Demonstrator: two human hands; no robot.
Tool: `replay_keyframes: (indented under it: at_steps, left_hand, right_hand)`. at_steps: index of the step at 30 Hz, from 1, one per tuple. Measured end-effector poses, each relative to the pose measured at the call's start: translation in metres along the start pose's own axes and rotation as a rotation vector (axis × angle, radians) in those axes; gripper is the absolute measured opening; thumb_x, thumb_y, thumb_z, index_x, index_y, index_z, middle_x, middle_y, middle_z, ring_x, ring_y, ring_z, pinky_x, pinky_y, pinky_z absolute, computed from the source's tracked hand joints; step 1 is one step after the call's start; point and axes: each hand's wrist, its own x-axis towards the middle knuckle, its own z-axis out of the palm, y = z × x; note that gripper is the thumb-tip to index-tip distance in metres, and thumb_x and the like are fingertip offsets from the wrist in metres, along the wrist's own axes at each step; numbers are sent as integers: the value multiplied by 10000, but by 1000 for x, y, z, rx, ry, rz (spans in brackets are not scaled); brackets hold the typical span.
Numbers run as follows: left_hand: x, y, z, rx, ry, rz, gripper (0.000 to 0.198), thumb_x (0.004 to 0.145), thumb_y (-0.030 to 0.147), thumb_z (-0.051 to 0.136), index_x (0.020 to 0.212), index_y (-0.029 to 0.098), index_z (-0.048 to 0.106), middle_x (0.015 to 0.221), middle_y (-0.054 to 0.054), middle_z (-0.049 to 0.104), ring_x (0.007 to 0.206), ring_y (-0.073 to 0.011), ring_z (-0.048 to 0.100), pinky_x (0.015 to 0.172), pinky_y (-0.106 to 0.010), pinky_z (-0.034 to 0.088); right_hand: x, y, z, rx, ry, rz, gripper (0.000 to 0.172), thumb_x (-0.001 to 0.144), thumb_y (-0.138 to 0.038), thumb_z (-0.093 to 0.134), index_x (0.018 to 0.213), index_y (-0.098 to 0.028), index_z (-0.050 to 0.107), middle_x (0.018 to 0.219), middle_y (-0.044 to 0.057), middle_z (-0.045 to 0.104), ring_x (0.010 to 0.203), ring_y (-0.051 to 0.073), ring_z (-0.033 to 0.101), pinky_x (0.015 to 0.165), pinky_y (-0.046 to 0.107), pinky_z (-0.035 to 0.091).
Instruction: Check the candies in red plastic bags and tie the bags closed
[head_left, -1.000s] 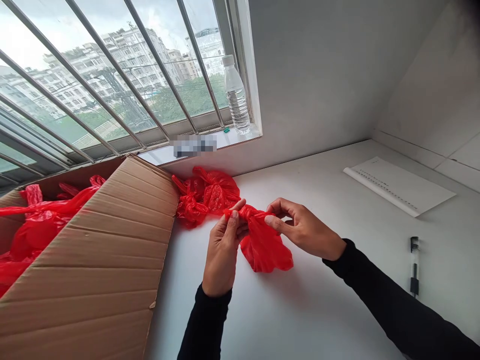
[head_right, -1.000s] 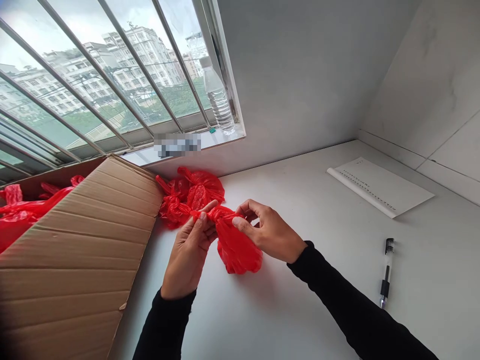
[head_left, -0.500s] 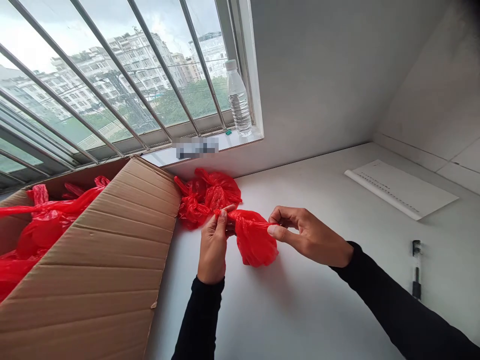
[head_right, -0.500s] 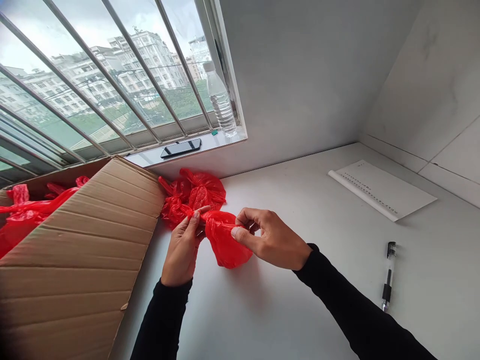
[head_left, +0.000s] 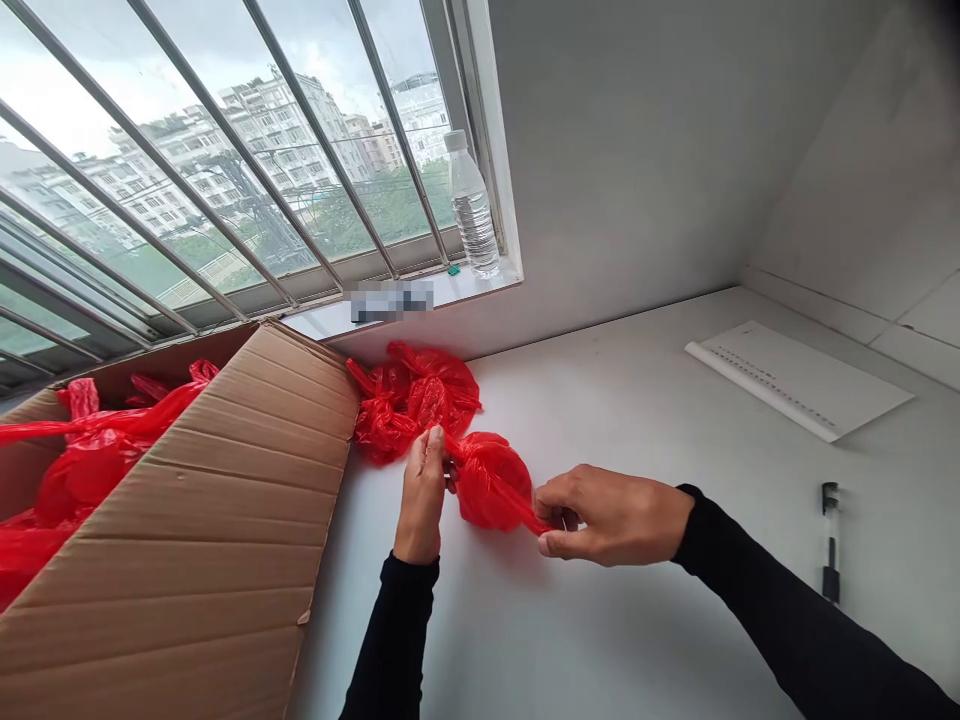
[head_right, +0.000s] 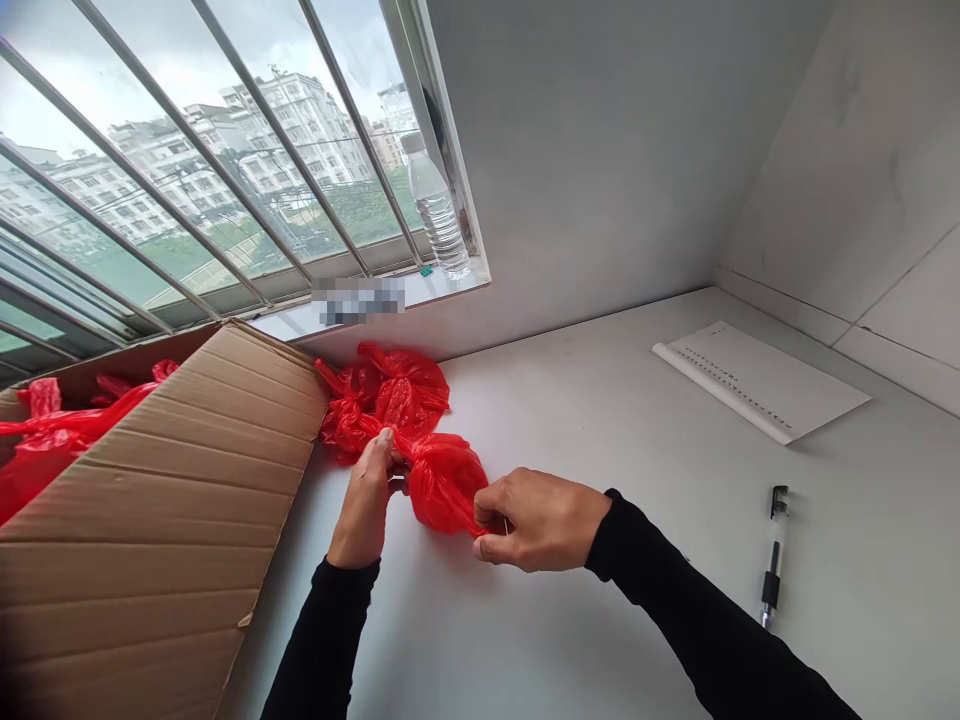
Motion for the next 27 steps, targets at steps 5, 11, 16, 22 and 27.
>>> replay_keyframes:
  at_steps: [5,11,16,22,27]
  left_hand:
    - [-17,-11,17,102,-97,-11,279,909,387,717,1012,146,619,806,7,639,690,-139,627,626,-284,526]
    - [-3,-7,40,194,-66,186,150,942,282,673,987,145,632,881,-6,643,763,-148,630,723,-326,554]
    - [59,19,53,282,25,332,224,972,323,638,1108,144,638,999,-45,672,830,-168,662,750,-351,579]
    - [127,26,67,480,137,436,307,976,325,633,1236,163,623,1189,-91,666,1017,-225,671,889,-443,574]
    - [132,4,88,688,235,520,494,960,297,648,1425,198,514,1507,-135,473,1361,-347,477,1097,-609,414]
  right_hand:
    - [0,-1,3,-100,-45,17,187,867,-374,618,792,-212,564,829,-4,664,789,173,589,669,290,401]
    - [-4,0,2,-106,6,62,212,921,-421,572,959,-219,623,951,37,696,852,216,630,715,331,439]
    - [-3,3,-5,-12,115,52,387,973,-399,520,1340,-279,537,1028,35,693,923,221,632,821,361,474]
    - [0,4,-9,71,221,137,663,1007,-458,471,1609,-316,231,1084,23,688,1001,218,613,921,386,476]
    - [3,7,-10,93,228,147,621,1009,-455,470,1587,-291,312,1088,22,691,1021,210,611,948,384,473]
